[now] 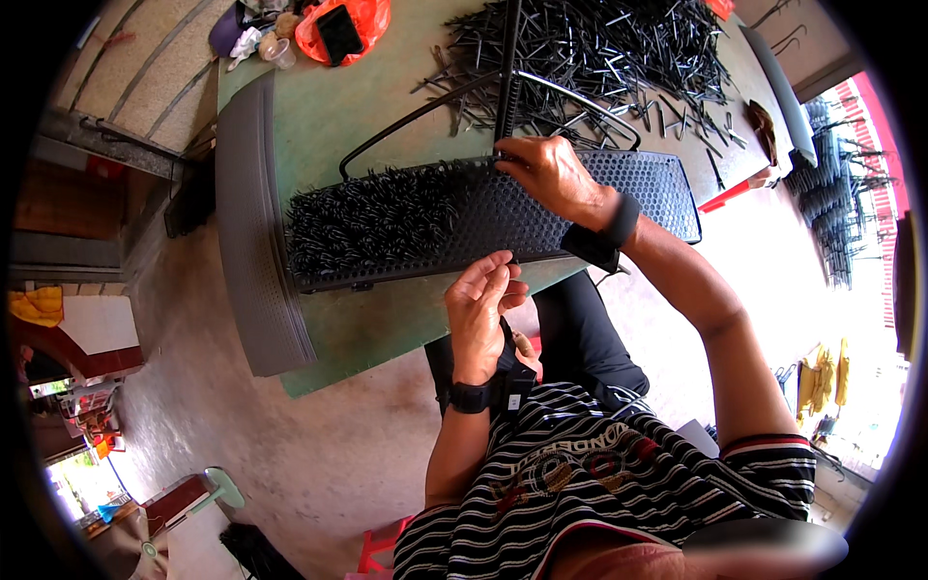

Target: The person sits at a table and inserts black metal hooks into the holes of a perforated plastic hanger base. They pick up hooks from a pile on the table and push them into the base one by one using their hands.

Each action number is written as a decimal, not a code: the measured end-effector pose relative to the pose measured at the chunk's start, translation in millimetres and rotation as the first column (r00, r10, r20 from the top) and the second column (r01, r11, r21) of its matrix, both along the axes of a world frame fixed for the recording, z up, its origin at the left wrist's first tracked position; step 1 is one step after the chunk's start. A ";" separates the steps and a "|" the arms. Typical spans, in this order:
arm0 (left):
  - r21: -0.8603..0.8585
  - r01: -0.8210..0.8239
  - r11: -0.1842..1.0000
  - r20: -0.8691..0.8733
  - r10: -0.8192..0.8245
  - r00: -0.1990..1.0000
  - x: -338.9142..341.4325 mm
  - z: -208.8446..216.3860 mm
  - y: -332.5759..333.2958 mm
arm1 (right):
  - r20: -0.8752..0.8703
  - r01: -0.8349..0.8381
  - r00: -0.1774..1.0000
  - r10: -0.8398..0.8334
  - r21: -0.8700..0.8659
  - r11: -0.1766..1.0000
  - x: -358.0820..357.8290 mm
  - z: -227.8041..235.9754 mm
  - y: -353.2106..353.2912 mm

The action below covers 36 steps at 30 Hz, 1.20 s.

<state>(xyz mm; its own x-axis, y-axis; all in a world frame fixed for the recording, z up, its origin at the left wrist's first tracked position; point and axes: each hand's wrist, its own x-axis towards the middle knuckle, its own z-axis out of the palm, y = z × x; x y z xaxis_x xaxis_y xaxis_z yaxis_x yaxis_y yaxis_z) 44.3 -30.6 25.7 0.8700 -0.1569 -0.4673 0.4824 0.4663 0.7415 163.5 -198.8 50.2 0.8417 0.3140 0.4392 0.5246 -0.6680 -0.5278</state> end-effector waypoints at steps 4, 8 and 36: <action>0.007 -0.005 1.000 0.008 0.005 1.000 -0.3 -1.3 0.7 | 0.026 0.001 1.000 0.000 -0.052 0.999 3.3 4.8 3.3; 0.006 -0.003 1.000 0.013 0.003 1.000 0.4 1.0 -0.5 | 0.041 -0.074 0.996 0.079 -0.126 0.989 11.9 -10.2 -1.8; 0.720 -0.150 0.677 0.676 -0.638 0.367 33.6 32.9 -46.5 | -0.062 0.535 0.835 -0.546 -0.139 0.834 -98.6 21.1 -185.9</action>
<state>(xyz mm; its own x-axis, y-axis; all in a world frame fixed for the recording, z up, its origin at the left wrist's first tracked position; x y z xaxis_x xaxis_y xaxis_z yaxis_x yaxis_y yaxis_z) 77.9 -77.1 58.6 0.7722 -0.4904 0.4040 -0.5734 -0.2639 0.7756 65.0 -384.6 71.4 0.9272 -0.1615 0.3380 0.0136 -0.8872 -0.4612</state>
